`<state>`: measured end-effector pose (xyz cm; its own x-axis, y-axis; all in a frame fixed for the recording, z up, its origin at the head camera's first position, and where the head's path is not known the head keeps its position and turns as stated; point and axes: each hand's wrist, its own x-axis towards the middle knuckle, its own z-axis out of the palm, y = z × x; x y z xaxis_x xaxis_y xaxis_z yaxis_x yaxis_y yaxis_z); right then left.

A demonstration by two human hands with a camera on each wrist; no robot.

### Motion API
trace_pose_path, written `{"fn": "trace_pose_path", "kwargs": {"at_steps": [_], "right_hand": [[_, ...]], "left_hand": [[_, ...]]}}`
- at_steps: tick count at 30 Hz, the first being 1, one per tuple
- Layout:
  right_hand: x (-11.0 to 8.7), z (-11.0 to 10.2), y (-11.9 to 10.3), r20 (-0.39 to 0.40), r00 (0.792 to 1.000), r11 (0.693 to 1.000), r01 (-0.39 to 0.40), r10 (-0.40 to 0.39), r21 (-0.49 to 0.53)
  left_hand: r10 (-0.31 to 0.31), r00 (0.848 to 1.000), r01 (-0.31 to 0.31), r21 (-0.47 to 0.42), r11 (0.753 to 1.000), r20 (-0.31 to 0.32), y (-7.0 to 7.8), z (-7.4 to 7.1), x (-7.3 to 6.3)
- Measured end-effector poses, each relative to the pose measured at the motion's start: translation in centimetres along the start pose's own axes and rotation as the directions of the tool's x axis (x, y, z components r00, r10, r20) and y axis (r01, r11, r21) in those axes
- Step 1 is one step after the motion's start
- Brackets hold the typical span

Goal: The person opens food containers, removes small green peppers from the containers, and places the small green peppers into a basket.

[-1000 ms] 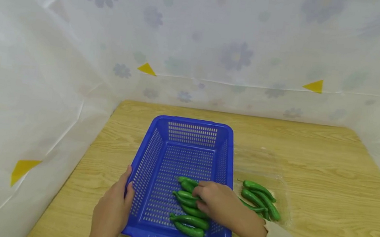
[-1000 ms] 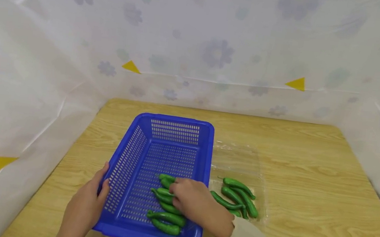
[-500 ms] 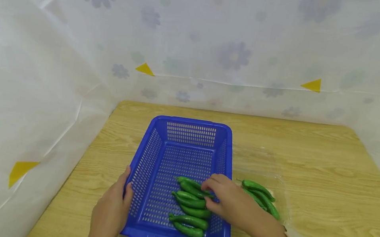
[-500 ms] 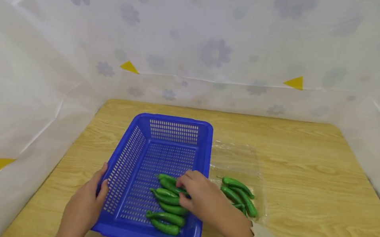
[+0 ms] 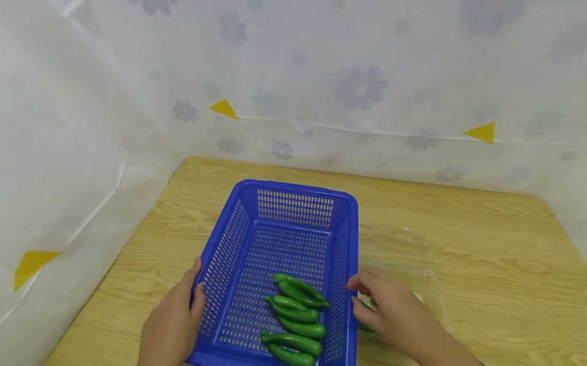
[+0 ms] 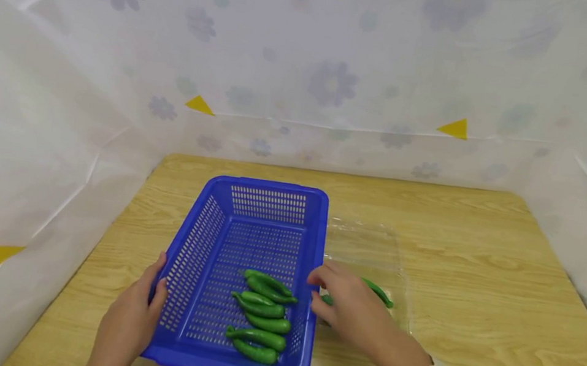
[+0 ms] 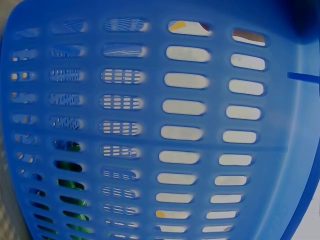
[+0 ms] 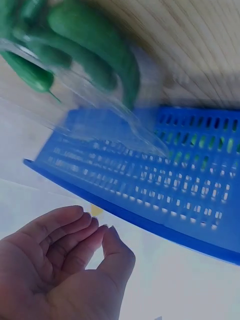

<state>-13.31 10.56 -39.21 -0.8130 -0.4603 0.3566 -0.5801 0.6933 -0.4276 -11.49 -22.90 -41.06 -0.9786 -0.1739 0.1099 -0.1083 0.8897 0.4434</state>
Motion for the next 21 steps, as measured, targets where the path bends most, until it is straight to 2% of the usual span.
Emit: {"fn": "trace_pose_path", "kwargs": {"at_steps": [4, 12, 15, 21], "right_hand": [[-0.8, -0.6, 1.0, 0.022, 0.998, 0.998, -0.056, 0.056, -0.009], [-2.4, -1.1, 3.4, 0.057, 0.994, 0.994, -0.088, 0.091, -0.063], [-2.7, -1.1, 4.2, 0.119, 0.986, 0.992, -0.118, 0.121, -0.037], [-2.8, 0.1, 6.0, 0.262, 0.954, 0.987, -0.156, 0.144, 0.024]], "left_hand": [[-0.005, 1.0, 0.005, 0.001, 1.0, 0.006, 0.0, 0.0, 0.0], [0.006, 1.0, -0.006, -0.001, 1.0, -0.009, 0.0, 0.1, -0.1], [0.002, 1.0, -0.002, 0.0, 1.0, -0.006, 0.0, 0.0, -0.1], [0.0, 1.0, 0.0, -0.002, 1.0, 0.006, 0.0, 0.0, 0.0]]}}
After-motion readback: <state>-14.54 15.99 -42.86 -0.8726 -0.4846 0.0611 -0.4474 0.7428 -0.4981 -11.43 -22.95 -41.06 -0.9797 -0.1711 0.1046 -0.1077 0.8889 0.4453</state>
